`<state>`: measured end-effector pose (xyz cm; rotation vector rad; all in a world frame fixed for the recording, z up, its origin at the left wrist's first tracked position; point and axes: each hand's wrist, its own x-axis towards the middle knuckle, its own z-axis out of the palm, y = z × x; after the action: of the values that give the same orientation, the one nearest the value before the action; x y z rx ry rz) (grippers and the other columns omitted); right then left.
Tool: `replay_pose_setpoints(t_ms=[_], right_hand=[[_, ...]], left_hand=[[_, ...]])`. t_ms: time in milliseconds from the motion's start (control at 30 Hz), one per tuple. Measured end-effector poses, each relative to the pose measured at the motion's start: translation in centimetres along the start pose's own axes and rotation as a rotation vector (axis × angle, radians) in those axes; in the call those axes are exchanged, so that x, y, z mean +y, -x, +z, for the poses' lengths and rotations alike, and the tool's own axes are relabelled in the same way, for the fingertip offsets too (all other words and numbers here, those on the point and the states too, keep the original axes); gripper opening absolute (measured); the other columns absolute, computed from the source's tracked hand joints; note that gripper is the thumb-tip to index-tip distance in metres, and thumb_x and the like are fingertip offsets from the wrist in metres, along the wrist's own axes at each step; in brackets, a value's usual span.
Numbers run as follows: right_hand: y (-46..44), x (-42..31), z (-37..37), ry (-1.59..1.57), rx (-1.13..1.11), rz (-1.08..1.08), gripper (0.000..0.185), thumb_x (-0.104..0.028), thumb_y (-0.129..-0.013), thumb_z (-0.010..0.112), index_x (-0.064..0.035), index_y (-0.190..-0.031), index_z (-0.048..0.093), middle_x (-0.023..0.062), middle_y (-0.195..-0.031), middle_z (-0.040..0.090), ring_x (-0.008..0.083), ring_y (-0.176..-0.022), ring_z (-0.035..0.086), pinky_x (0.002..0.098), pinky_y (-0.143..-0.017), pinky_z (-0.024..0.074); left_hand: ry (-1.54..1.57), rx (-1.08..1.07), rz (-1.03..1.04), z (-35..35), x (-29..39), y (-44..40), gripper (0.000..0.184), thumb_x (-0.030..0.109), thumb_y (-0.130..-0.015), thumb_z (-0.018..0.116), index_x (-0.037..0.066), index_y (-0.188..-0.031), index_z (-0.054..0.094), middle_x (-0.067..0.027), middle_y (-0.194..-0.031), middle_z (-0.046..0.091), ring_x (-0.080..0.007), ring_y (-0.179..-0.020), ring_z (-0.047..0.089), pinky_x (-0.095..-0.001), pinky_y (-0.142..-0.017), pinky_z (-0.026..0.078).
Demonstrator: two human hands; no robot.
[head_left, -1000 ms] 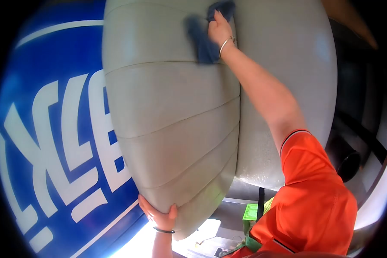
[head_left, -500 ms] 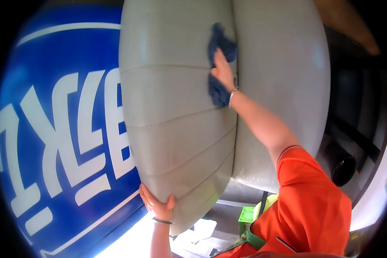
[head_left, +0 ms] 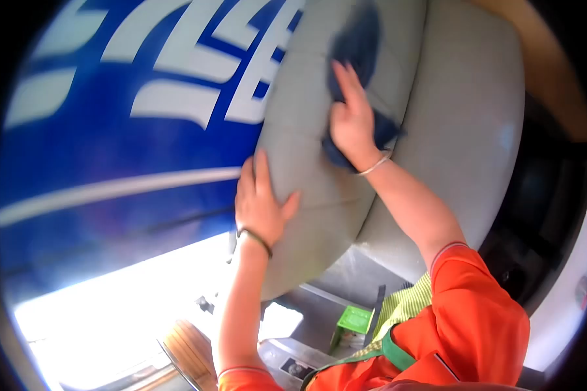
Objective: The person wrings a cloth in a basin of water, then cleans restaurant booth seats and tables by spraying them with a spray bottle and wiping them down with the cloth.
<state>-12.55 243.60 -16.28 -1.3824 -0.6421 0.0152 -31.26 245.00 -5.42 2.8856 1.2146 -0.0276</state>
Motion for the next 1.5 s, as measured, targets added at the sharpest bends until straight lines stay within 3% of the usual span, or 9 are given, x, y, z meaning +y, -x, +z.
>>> replay_pose_setpoints(t_ms=[100,433,633,800,900,1000,1200,1267,1500], right_hand=[[4.6,-4.9,2.5,0.111,-0.231,-0.355,0.046,0.006,-0.071,0.042,-0.0043,-0.115,0.052,0.0155,-0.118,0.051,0.0306,-0.113,0.045,0.0378,-0.096,0.0331],[22.9,-12.7,-0.9,-0.200,-0.951,-0.382,0.042,-0.005,-0.074,0.051,-0.0113,-0.116,0.055,0.0077,-0.121,0.051,0.0206,-0.115,0.045,0.0380,-0.091,0.0360],[15.5,-9.4,-5.8,0.040,-1.222,-0.440,0.015,-0.013,-0.074,0.051,-0.0096,-0.085,0.061,0.0029,-0.085,0.057,0.0219,-0.084,0.055,0.0354,-0.072,0.0465],[-2.8,-1.2,-6.3,0.450,-0.264,0.096,0.025,-0.013,-0.081,0.043,-0.0009,-0.099,0.055,0.0187,-0.100,0.057,0.0360,-0.090,0.053,0.0403,-0.073,0.0454],[-3.3,11.2,-4.8,-0.199,-0.008,0.622,0.041,-0.018,-0.080,0.045,0.0041,-0.115,0.042,0.0268,-0.108,0.050,0.0417,-0.097,0.049,0.0446,-0.081,0.0414],[9.6,5.3,0.0,0.359,0.071,0.190,0.042,-0.002,-0.070,0.048,0.0037,-0.110,0.040,0.0277,-0.101,0.045,0.0458,-0.095,0.042,0.0484,-0.086,0.0349],[28.4,5.2,-5.5,0.303,-0.497,0.158,0.043,-0.004,-0.065,0.052,0.0087,-0.106,0.042,0.0294,-0.108,0.044,0.0437,-0.104,0.042,0.0432,-0.094,0.0333],[27.0,3.6,-9.5,0.026,-0.668,0.601,0.038,-0.002,-0.066,0.050,0.0056,-0.103,0.048,0.0244,-0.106,0.048,0.0387,-0.103,0.045,0.0401,-0.090,0.0366],[16.4,2.7,-19.8,-0.222,-1.313,0.175,0.036,0.004,-0.069,0.044,-0.0034,-0.102,0.055,0.0126,-0.105,0.055,0.0286,-0.096,0.052,0.0373,-0.084,0.0399]], left_hand=[[0.060,0.032,0.033,-0.8,-0.4,0.7,0.081,0.019,-0.070,0.065,-0.002,-0.134,0.020,-0.0278,-0.128,0.034,-0.0416,-0.116,0.036,-0.0411,-0.097,0.032],[0.148,0.084,-0.171,-2.2,-4.6,19.1,0.074,0.012,-0.066,0.066,-0.001,-0.129,0.030,-0.0265,-0.127,0.036,-0.0428,-0.117,0.034,-0.0461,-0.098,0.030],[0.366,0.192,-0.343,-1.6,-5.0,21.7,0.084,0.008,-0.062,0.070,0.004,-0.133,0.025,-0.0241,-0.132,0.030,-0.0410,-0.123,0.028,-0.0447,-0.101,0.026],[0.195,0.044,-0.287,0.2,-7.0,19.5,0.090,0.015,-0.061,0.071,0.005,-0.135,0.021,-0.0210,-0.132,0.029,-0.0406,-0.116,0.030,-0.0482,-0.099,0.023],[0.131,0.057,-0.327,0.7,-6.4,19.4,0.090,0.017,-0.062,0.071,0.005,-0.135,0.020,-0.0205,-0.132,0.028,-0.0407,-0.116,0.030,-0.0485,-0.099,0.023],[0.136,0.030,-0.342,1.0,-6.1,19.4,0.091,0.018,-0.062,0.072,0.006,-0.136,0.018,-0.0216,-0.133,0.027,-0.0404,-0.119,0.028,-0.0484,-0.100,0.020],[0.142,-0.025,-0.361,0.8,-6.3,19.1,0.095,0.012,-0.061,0.071,0.005,-0.137,0.015,-0.0234,-0.135,0.025,-0.0410,-0.124,0.023,-0.0477,-0.102,0.018],[0.170,-0.050,-0.411,0.5,-5.8,18.8,0.095,0.011,-0.060,0.071,0.006,-0.137,0.014,-0.0246,-0.135,0.023,-0.0414,-0.124,0.022,-0.0478,-0.102,0.019],[0.096,-0.034,-0.407,0.9,-5.8,18.9,0.093,0.012,-0.062,0.070,0.006,-0.137,0.016,-0.0234,-0.134,0.026,-0.0414,-0.122,0.026,-0.0482,-0.100,0.022]])
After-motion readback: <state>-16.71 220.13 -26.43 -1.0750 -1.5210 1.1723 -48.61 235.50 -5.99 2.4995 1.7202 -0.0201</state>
